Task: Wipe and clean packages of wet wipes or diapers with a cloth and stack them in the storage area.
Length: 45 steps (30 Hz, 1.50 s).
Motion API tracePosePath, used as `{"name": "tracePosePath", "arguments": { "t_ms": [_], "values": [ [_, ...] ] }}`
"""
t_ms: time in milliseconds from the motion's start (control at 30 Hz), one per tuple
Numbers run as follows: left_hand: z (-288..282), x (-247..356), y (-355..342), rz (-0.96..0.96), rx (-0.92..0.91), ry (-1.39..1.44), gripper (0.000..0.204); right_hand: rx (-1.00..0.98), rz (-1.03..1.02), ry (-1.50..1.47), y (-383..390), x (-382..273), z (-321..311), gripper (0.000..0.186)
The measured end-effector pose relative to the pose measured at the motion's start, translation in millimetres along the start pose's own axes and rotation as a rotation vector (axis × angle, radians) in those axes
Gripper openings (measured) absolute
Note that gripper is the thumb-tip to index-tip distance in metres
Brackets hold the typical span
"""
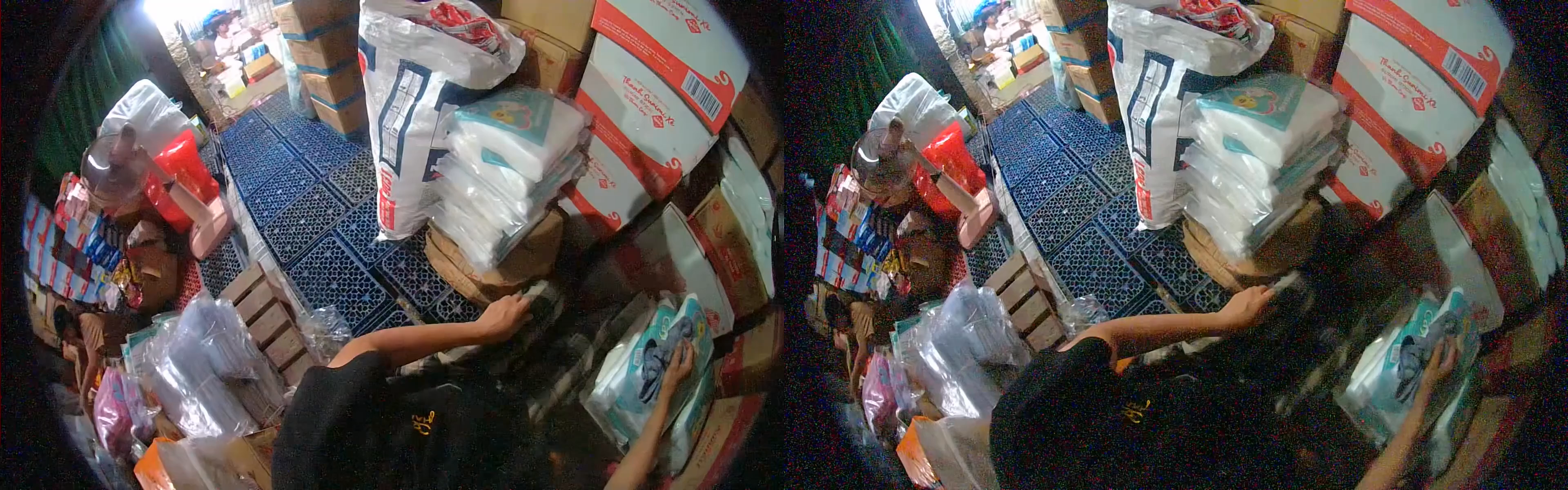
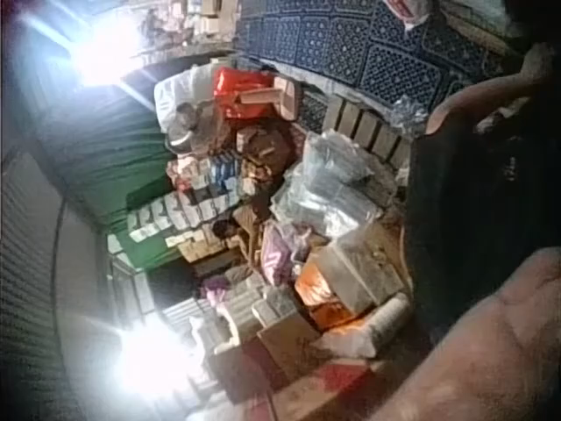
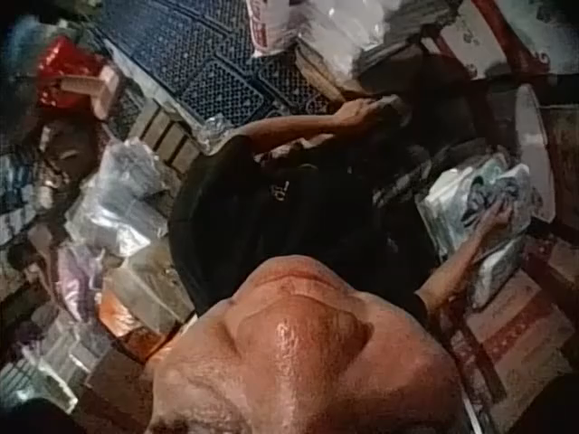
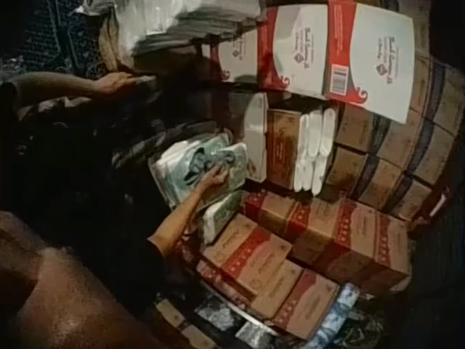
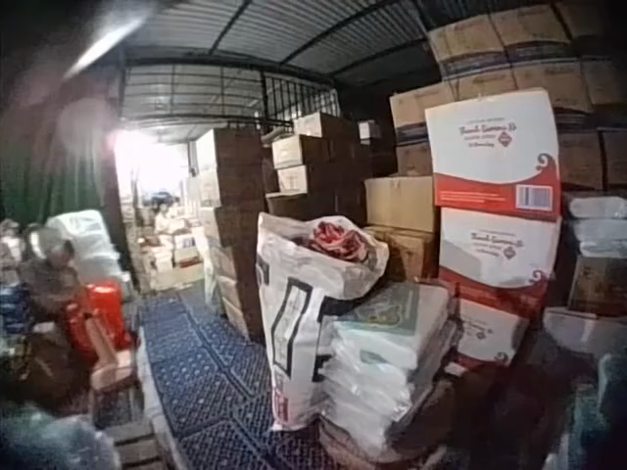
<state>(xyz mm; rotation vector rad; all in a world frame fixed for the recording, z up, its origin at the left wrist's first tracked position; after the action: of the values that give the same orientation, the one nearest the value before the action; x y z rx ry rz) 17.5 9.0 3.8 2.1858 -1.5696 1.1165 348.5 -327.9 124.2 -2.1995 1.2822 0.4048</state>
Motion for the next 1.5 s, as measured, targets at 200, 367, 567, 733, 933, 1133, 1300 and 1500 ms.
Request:
{"name": "tracePosePath", "arguments": {
  "t_ms": [200, 367, 567, 733, 933, 1133, 1300, 1500],
  "values": [
    [1, 0, 7, 0.314, -0.714, 0.131, 0.032, 0.077, -0.097, 0.013, 3, -5, 3, 0.038],
    [-9, 8, 43, 0.766, -0.959, -0.187, 0.034, 0.188, -0.19, -0.018, 9, -11, 0, 0.031],
    [1, 68, -22, 0.375, -0.593, 0.401, 0.032, 0.023, 0.012, -0.109, 13, -24, -10, 0.037],
    [87, 97, -48, 0.577, -0.741, 0.406, 0.03, 0.06, -0.025, -0.087, 15, -19, -10, 0.039],
    [158, 162, -41, 1.154, -1.236, -0.136, 0.029, 0.092, -0.103, -0.15, 7, -17, 12, 0.037],
    [125, 125, -27, 0.759, -1.112, -0.092, 0.028, 0.098, 0.259, -0.336, 7, -7, -17, 0.04],
    [69, 111, -41, 0.543, -1.042, -0.162, 0.028, 0.078, 0.051, -0.356, 11, -11, 5, 0.036],
    [66, 179, -102, 0.672, -0.951, -0.191, 0.027, 0.196, 0.186, -0.455, 16, -44, 4, 0.031]
  ]
}}
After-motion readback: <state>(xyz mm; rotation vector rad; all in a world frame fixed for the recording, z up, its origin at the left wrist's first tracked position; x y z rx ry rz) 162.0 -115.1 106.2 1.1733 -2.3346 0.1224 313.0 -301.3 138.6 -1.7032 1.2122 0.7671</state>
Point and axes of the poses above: each hand's wrist, its own y-axis away from the middle knuckle, its own z-axis out of the palm, x = y × z, the point moved 2 cm from there along -y, towards the middle knuckle, and after that the axes turned 4 degrees about z, right-handed, at the moved point
